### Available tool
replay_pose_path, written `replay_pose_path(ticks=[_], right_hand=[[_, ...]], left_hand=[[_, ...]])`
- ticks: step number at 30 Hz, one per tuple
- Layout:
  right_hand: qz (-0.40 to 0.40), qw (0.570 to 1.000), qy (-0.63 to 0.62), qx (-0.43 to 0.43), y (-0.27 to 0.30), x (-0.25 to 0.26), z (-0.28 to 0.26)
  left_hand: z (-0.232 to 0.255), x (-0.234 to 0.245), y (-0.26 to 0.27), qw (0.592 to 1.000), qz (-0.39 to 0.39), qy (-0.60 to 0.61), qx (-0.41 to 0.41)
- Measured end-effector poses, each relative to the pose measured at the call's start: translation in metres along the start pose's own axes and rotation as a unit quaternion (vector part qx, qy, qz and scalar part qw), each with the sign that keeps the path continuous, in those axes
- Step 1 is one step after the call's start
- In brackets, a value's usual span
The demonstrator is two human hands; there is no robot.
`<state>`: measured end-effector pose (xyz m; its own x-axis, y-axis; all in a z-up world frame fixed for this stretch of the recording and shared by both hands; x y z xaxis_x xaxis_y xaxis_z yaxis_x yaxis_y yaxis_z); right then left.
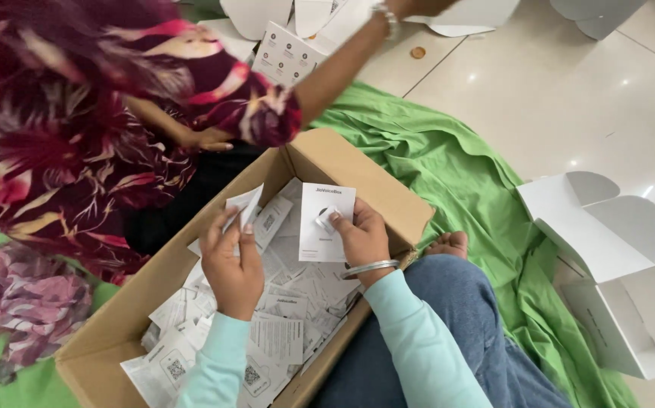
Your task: The person packages SIM cards and instruction manuals into small white cardboard boxes.
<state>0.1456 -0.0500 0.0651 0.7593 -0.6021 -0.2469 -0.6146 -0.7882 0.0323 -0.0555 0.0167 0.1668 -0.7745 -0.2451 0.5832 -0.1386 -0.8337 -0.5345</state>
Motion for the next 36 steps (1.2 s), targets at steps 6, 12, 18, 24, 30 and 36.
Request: replay_pose_path(ticks=[6,12,18,24,30,36], right_hand=[[0.0,0.983,-0.165,-0.085,0.006,-0.009,-0.035],[-0.078,0.99,-0.101,-0.053,0.005,-0.009,0.001],[-0.061,0.995,0.016,-0.079,0.006,-0.01,0.002],[-0.076,0.993,-0.014,-0.092,0.008,-0.014,-0.012],[-0.072,0.994,-0.056,-0.068,0.017,-0.006,-0.015],[-0.018,0.994,-0.092,0.061,0.045,0.055,-0.086]], left_hand=[[-0.051,-0.051,0.028,0.819,-0.15,0.447,0.328],[-0.026,-0.073,0.041,0.733,-0.218,0.545,0.344],[-0.029,-0.088,0.053,0.745,-0.22,0.502,0.381],[-0.014,-0.086,0.046,0.763,-0.236,0.467,0.381],[0.006,-0.085,0.039,0.737,-0.235,0.535,0.341],[0.097,-0.078,0.02,0.742,-0.334,0.532,0.233]])
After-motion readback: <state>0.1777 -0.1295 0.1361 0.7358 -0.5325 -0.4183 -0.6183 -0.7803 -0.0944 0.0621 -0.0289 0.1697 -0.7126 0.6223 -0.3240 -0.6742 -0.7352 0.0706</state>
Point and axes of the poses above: each hand's wrist, its own y-axis away from the middle knuckle, its own x-axis out of the back of the hand, z = x × y, the point moved 4 cm from there along -y, towards the middle knuckle, and after that the axes turned 7 degrees about x, right-handed, at the moved point
